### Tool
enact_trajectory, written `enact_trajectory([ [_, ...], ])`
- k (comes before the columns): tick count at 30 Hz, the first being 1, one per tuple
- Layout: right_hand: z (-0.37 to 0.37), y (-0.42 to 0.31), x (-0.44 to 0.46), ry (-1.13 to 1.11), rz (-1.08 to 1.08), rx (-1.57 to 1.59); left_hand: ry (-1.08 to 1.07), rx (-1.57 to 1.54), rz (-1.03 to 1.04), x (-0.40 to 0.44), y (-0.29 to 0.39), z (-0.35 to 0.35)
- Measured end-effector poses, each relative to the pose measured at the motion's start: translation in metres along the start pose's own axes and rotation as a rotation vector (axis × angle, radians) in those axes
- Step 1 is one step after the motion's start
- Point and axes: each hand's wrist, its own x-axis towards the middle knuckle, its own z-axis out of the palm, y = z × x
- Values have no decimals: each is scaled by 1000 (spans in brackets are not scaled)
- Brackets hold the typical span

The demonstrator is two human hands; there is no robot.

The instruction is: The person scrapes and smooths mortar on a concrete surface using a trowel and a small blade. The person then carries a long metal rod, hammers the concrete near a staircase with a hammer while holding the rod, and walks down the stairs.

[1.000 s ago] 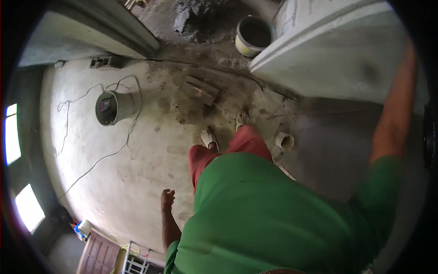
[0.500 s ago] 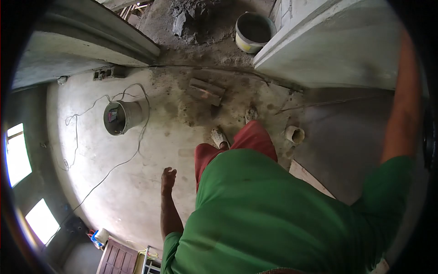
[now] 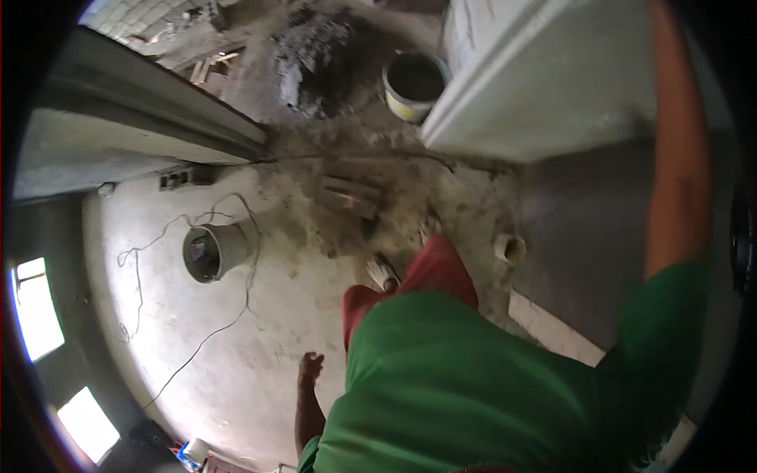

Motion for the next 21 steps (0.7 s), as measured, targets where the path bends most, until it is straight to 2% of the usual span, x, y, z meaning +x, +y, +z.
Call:
enact_trajectory([
  [1,-7,-10,-6,29,-12,-2,-15,-4,8,-6,-5,0],
  [3,-54,-46,-15,-74,66,49,33,-2,24,-10,-6,3],
  [4,-90,-69,-18,-194,119,80,68,-9,29,-11,-4,3],
  [5,-98,-78,-17,-217,173,85,83,-24,32,-11,0,2],
  [8,-99,-81,-16,-188,161,80,134,10,116,-2,20,3],
  [14,-88,-73,-15,-139,135,9,205,-238,259,3,83,20],
  [16,-85,-72,-18,-126,133,154,192,-342,285,-4,102,34],
  [19,-79,-62,-18,-34,15,97,152,-291,312,-7,118,48],
  [21,-82,-59,-19,-46,34,91,144,-291,329,-6,113,58],
])
